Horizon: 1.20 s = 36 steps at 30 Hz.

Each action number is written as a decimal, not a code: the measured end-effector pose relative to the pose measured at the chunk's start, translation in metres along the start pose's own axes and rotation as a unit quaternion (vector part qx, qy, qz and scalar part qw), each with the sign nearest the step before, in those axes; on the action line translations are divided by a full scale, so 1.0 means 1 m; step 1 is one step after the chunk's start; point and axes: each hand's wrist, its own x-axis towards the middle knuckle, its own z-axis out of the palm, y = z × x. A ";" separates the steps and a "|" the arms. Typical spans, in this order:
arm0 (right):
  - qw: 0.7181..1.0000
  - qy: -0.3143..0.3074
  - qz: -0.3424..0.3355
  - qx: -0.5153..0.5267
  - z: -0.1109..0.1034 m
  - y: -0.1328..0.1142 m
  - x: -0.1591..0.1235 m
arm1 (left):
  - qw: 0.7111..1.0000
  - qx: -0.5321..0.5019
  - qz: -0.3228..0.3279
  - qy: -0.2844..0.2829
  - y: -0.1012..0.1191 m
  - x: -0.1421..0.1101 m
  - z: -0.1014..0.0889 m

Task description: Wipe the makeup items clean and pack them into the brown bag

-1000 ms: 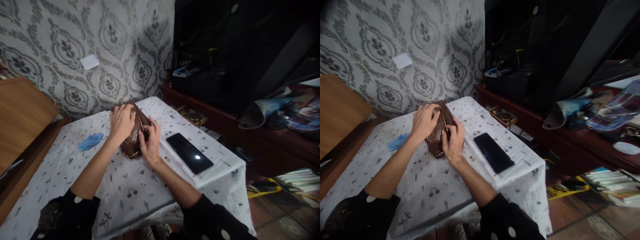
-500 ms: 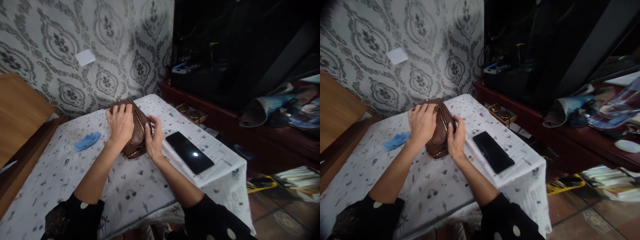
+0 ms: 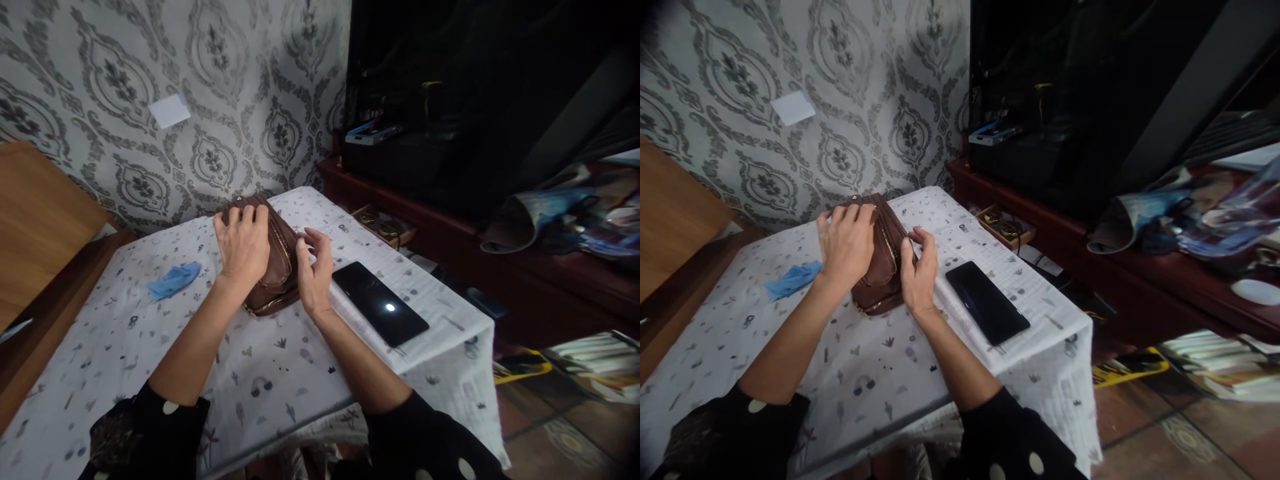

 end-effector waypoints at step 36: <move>0.997 -0.070 0.024 0.034 0.003 0.009 -0.003 | 0.995 -0.096 0.012 -0.017 -0.010 -0.011 0.007</move>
